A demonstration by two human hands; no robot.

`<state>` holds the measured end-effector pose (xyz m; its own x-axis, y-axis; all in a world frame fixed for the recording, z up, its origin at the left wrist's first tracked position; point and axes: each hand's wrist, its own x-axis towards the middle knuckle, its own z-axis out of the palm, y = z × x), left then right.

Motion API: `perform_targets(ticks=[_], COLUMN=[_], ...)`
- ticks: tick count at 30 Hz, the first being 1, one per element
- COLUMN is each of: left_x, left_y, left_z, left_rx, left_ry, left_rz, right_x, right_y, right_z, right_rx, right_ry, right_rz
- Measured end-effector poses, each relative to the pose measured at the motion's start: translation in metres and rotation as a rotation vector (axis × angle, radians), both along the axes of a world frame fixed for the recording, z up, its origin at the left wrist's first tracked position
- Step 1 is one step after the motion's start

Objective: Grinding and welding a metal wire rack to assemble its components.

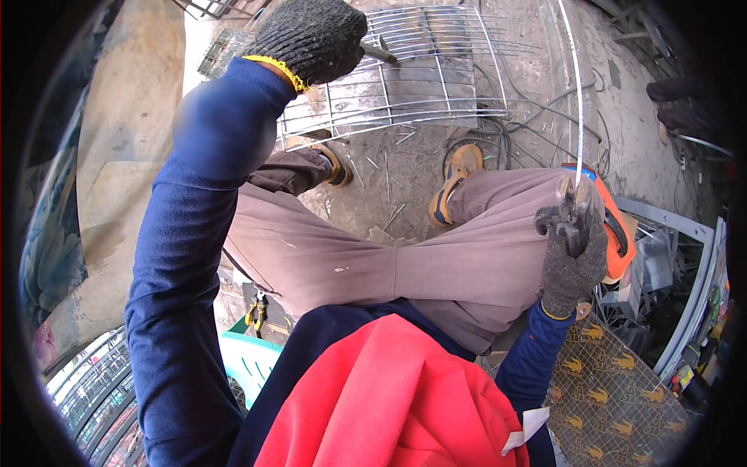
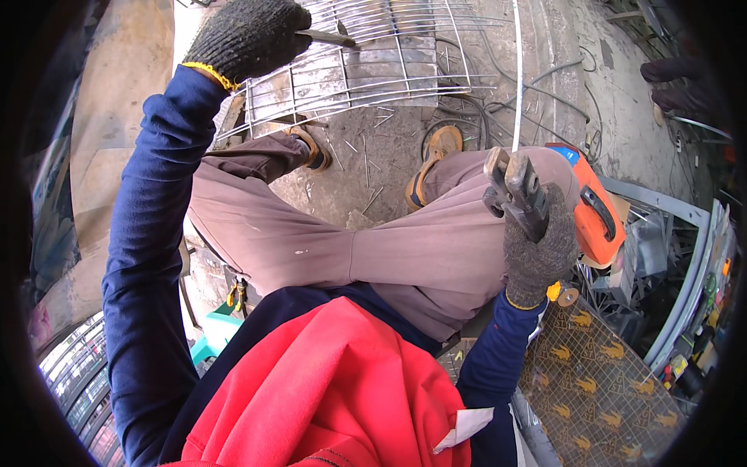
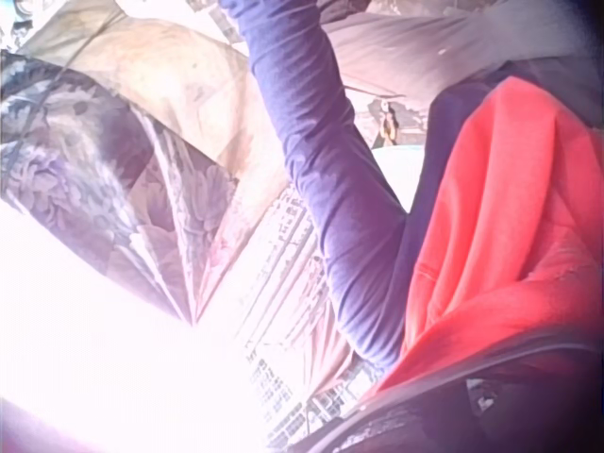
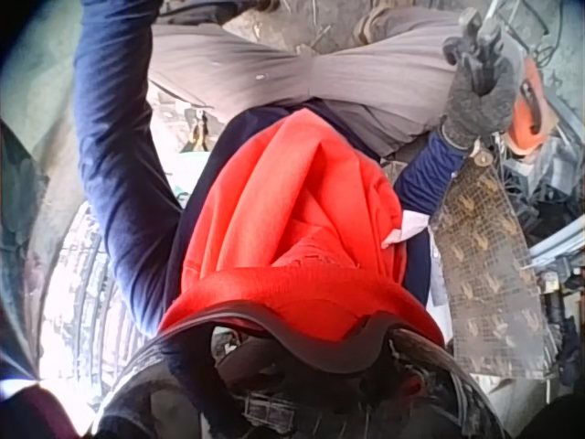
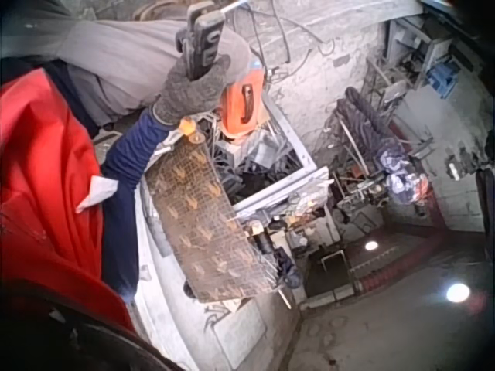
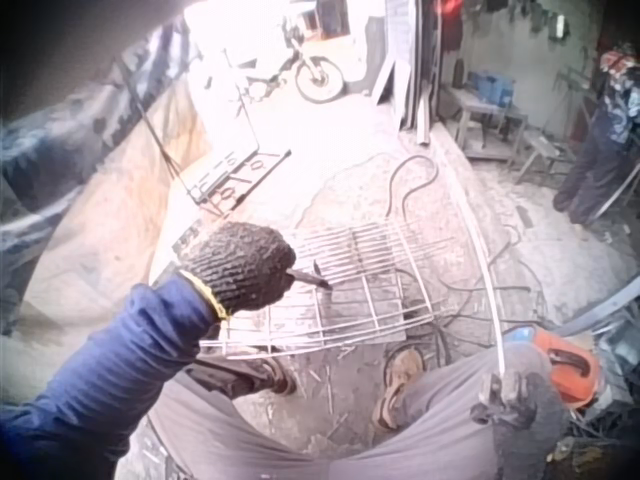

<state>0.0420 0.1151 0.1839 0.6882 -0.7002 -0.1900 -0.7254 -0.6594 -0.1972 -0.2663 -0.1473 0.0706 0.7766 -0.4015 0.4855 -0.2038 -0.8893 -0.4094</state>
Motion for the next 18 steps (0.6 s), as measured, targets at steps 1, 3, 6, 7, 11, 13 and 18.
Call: perform_targets(ticks=[1,3,6,7,11,13,18], left_x=[-0.001,0.001,0.005,0.006,0.006,0.005,0.005], left_y=[-0.001,0.001,0.004,0.004,0.005,0.002,0.004], left_z=[0.000,-0.004,-0.010,-0.011,-0.011,-0.010,-0.005], left_rx=[0.001,0.005,0.003,-0.003,-0.029,0.018,-0.032], left_ry=[0.003,-0.005,-0.015,-0.017,-0.014,0.005,0.038], left_rz=[0.008,-0.008,-0.023,-0.021,-0.037,0.030,0.024], right_x=[0.000,0.000,0.001,0.001,-0.001,0.001,0.000], right_y=[0.000,-0.001,-0.001,-0.001,-0.002,-0.001,-0.001], right_z=[0.000,-0.001,0.000,0.000,-0.005,-0.002,-0.002], right_rx=[-0.007,-0.012,-0.028,-0.039,0.014,-0.009,0.012], right_ry=[0.001,0.004,0.007,0.005,-0.002,-0.022,-0.006], right_rz=[0.002,0.006,0.008,0.005,-0.016,0.001,-0.012])
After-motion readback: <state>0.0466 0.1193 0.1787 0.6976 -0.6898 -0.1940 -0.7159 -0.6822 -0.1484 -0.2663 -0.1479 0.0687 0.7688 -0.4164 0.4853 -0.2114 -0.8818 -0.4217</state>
